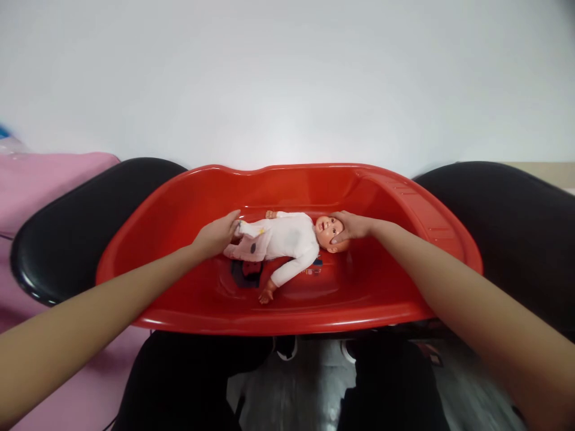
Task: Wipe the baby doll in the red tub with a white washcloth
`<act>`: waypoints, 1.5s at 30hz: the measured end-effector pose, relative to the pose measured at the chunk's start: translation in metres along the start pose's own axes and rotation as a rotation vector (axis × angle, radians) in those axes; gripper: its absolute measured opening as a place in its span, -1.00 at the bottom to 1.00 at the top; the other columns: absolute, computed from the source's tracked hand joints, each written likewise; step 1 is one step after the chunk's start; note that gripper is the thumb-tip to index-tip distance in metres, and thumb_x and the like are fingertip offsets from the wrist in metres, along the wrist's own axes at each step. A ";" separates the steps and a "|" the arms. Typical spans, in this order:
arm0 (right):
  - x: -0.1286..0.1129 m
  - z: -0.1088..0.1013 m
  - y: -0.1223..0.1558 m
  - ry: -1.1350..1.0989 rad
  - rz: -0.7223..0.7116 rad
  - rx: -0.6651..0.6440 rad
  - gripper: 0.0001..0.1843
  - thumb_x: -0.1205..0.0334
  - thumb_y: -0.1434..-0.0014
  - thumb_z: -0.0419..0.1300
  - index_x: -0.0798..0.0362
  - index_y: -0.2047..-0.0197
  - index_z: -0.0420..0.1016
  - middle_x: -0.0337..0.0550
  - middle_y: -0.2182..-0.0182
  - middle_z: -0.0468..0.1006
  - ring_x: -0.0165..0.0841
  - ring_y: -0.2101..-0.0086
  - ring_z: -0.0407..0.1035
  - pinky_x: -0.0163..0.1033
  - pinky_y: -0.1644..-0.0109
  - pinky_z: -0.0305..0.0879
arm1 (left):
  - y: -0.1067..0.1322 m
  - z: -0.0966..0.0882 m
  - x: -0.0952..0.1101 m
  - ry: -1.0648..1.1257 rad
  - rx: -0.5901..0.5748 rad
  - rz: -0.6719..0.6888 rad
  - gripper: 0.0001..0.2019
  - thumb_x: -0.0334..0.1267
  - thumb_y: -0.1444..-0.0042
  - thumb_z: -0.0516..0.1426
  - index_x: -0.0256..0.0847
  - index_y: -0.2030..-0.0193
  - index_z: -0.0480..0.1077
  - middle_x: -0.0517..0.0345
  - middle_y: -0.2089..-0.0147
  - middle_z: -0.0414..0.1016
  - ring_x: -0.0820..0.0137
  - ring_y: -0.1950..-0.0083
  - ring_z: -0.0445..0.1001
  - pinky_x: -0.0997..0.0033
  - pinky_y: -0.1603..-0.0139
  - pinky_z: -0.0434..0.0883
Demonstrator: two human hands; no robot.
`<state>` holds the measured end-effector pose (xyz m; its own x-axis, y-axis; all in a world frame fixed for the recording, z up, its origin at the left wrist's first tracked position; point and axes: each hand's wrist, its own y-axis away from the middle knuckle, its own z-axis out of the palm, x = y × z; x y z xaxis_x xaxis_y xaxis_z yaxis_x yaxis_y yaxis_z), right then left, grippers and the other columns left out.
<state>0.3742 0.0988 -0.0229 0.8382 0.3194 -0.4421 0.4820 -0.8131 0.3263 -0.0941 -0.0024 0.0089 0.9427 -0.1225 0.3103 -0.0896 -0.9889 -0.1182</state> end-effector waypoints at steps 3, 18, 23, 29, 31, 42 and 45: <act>0.002 0.001 -0.002 0.004 0.010 0.003 0.17 -0.39 0.20 0.47 -0.26 -0.43 0.21 -0.02 -0.33 0.30 0.11 -0.22 0.33 0.15 -0.30 0.34 | -0.002 0.002 -0.003 -0.120 0.084 0.032 -0.52 -0.05 -0.42 -0.08 -0.15 -0.37 0.31 -0.09 -0.26 0.48 0.14 -0.20 0.50 0.23 -0.12 0.41; 0.002 0.001 -0.003 0.005 -0.011 0.011 0.15 -0.39 0.19 0.46 -0.25 -0.41 0.23 -0.02 -0.28 0.33 0.07 -0.19 0.36 0.12 -0.29 0.36 | 0.015 0.040 -0.011 -0.448 -0.309 0.282 -0.59 0.04 -0.30 0.12 -0.21 -0.10 0.45 -0.16 0.04 0.57 0.10 0.14 0.59 0.27 0.22 0.39; -0.003 -0.001 -0.001 0.007 -0.003 -0.008 0.13 -0.38 0.18 0.46 -0.27 -0.41 0.23 -0.03 -0.29 0.33 0.06 -0.19 0.36 0.14 -0.28 0.38 | 0.004 0.015 -0.007 -0.264 -0.059 -0.040 -0.54 0.05 -0.41 -0.05 -0.20 -0.22 0.38 -0.10 0.21 0.59 0.09 0.21 0.59 0.21 0.18 0.41; -0.001 0.000 -0.002 0.011 -0.012 0.011 0.13 -0.38 0.19 0.47 -0.25 -0.41 0.23 -0.02 -0.28 0.35 0.08 -0.19 0.37 0.15 -0.29 0.37 | -0.009 0.004 -0.007 0.319 0.159 -0.046 -0.35 -0.08 -0.42 -0.06 -0.13 -0.57 -0.13 -0.06 -0.25 0.48 0.25 -0.14 0.53 0.24 -0.12 0.46; 0.000 0.000 -0.003 0.015 -0.012 0.011 0.13 -0.39 0.18 0.46 -0.26 -0.40 0.24 -0.02 -0.27 0.34 0.08 -0.19 0.37 0.17 -0.29 0.36 | -0.007 0.016 -0.009 0.245 0.112 0.007 -0.39 -0.09 -0.37 0.01 -0.14 -0.51 0.06 -0.08 -0.26 0.44 0.22 -0.15 0.52 0.20 -0.14 0.46; -0.001 -0.001 -0.002 0.030 -0.006 -0.005 0.12 -0.41 0.17 0.44 -0.30 -0.41 0.24 -0.06 -0.26 0.36 0.08 -0.19 0.35 0.20 -0.31 0.33 | 0.015 0.055 -0.023 -0.307 -0.306 0.506 -0.34 -0.11 -0.15 0.31 -0.25 -0.35 0.26 -0.26 -0.38 0.28 -0.04 -0.37 0.29 0.06 -0.30 0.31; -0.003 -0.002 0.000 0.029 0.006 0.000 0.11 -0.42 0.18 0.44 -0.28 -0.39 0.26 -0.05 -0.25 0.36 0.07 -0.19 0.35 0.21 -0.31 0.33 | 0.017 0.055 -0.018 -0.410 -0.292 0.521 -0.64 -0.19 -0.29 0.17 -0.32 -0.16 0.41 -0.26 -0.15 0.44 -0.02 -0.20 0.41 0.03 -0.21 0.33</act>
<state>0.3720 0.0985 -0.0198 0.8480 0.3291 -0.4155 0.4773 -0.8150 0.3286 -0.0951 -0.0127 -0.0509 0.7940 -0.5991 -0.1033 -0.5880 -0.7999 0.1202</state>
